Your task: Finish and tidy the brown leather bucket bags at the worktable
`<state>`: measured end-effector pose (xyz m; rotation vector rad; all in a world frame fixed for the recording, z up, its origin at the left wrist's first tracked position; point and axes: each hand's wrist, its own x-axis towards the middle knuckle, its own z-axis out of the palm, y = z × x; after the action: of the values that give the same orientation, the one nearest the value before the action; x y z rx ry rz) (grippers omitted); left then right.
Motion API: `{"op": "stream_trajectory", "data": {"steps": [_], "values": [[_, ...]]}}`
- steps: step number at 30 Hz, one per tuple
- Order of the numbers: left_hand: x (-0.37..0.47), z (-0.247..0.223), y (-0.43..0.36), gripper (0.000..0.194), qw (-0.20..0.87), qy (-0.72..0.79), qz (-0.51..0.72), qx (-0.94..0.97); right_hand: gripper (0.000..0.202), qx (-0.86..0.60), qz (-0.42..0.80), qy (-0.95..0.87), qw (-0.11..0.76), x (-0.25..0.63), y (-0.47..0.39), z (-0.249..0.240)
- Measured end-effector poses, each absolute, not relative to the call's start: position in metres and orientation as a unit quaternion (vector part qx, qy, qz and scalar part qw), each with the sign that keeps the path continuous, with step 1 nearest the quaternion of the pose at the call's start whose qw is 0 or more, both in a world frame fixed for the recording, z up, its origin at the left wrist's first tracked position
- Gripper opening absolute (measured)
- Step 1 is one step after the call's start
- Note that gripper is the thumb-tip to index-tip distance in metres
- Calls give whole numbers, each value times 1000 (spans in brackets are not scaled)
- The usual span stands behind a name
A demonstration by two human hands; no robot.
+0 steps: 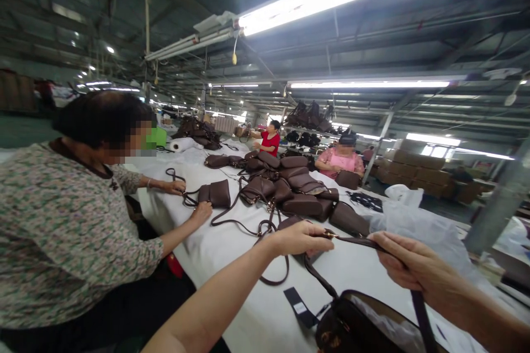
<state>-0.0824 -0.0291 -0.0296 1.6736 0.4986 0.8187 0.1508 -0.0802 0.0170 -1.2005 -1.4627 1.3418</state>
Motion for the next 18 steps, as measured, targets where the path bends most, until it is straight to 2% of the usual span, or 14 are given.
{"op": "stream_trajectory", "data": {"steps": [5,11,15,18], "values": [[-65,-52,-21,32,672,198,496,513,56,-502,561,-560,347,132,-99,-4],[-60,-56,-17,41,792,166,550,207,64,-509,537,-607,290,110,-120,-16],[-73,-64,-7,41,791,165,579,105,60,-527,535,-599,275,130,-122,-19],[-82,-70,4,44,771,161,610,90,57,-527,561,-599,220,150,-132,-21]]}}
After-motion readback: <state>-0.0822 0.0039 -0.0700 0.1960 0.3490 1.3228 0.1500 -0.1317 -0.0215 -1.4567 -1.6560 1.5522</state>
